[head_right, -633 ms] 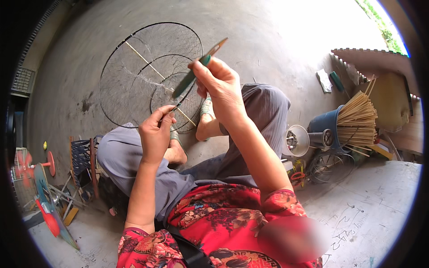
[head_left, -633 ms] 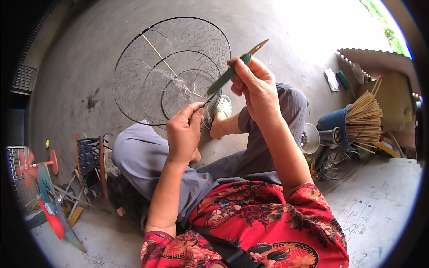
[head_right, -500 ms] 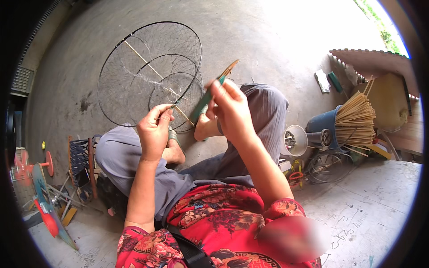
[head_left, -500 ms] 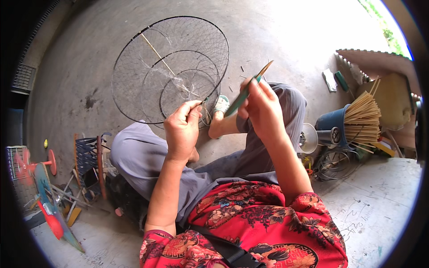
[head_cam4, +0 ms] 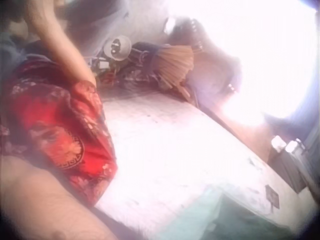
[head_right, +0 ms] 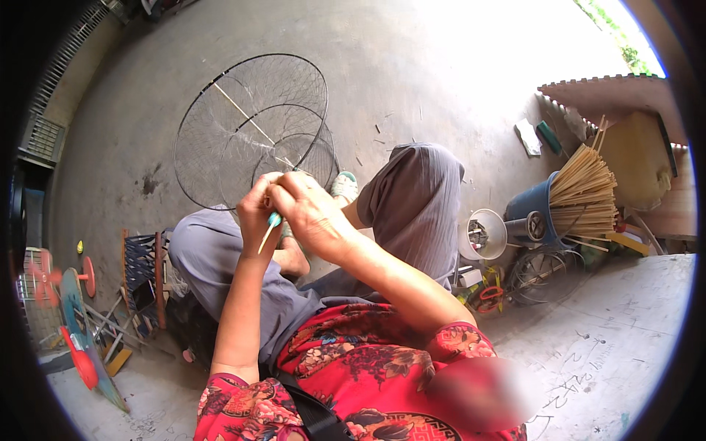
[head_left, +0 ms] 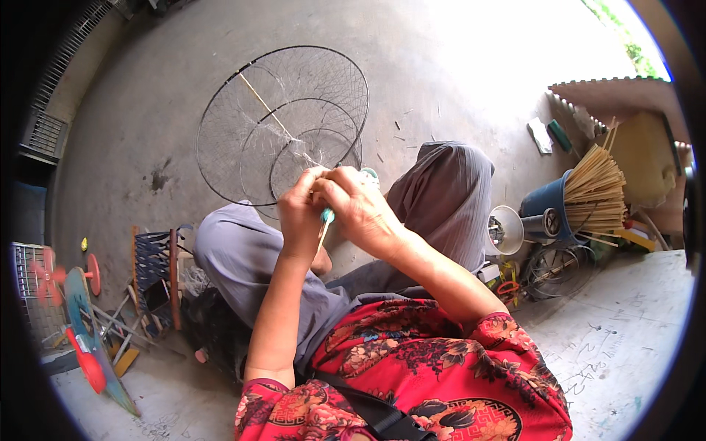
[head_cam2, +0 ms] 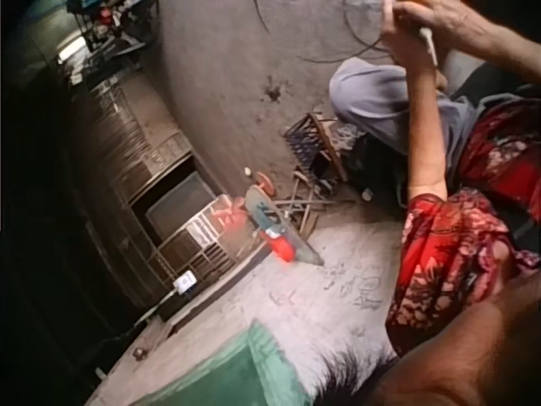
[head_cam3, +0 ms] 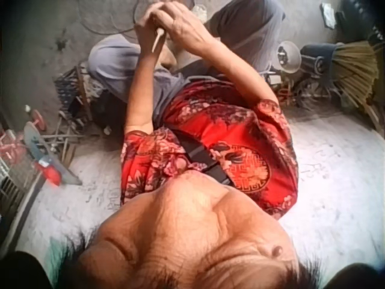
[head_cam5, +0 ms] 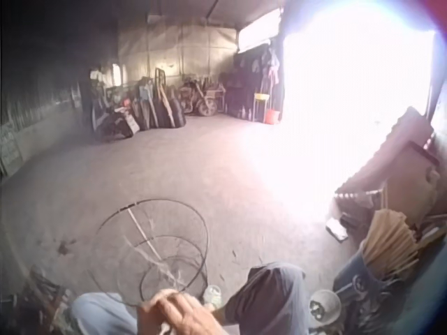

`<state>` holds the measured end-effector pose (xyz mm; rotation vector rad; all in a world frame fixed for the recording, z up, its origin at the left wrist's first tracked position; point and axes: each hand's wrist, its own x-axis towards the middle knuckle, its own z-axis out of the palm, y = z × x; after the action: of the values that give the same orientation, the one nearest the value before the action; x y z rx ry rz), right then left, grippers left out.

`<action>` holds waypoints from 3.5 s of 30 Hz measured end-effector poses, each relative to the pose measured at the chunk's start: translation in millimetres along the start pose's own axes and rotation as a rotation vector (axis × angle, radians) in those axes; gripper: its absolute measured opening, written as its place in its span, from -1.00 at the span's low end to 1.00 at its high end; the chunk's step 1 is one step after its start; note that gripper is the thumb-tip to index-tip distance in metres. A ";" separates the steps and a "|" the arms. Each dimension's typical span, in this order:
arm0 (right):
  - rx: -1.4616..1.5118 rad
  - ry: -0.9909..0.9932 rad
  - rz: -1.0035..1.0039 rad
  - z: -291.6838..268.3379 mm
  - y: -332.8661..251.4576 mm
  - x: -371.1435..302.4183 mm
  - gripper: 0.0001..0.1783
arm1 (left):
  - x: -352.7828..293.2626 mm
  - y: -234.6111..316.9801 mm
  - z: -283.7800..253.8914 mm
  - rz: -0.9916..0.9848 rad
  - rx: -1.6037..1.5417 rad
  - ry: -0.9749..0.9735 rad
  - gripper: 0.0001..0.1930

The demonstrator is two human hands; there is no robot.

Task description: The person sits on the floor and works on a circular fishing net using a green netting needle to adjust the mesh. They then clear small splinters from the concrete floor by hand and thread a thin bamboo strip through the wire rings and netting.

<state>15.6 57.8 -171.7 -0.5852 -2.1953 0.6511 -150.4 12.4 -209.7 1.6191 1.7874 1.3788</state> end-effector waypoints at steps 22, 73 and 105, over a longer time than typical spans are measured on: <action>0.049 -0.171 0.551 -11.1 30.1 -120.4 -0.73 | 6.5 3.6 -1.0 -0.172 -0.012 0.035 -0.86; 0.572 0.065 0.003 -29.9 -92.9 -44.8 -0.54 | 16.8 9.0 16.9 -0.182 0.171 0.014 -0.84; 0.179 -0.253 0.522 30.4 54.6 -86.4 -0.77 | 21.1 20.9 -6.5 -0.280 -0.029 -0.028 -0.82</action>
<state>55.6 40.8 -269.1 -1.0407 -2.1855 1.2378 -149.9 26.0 -182.5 1.3065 1.8831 1.2416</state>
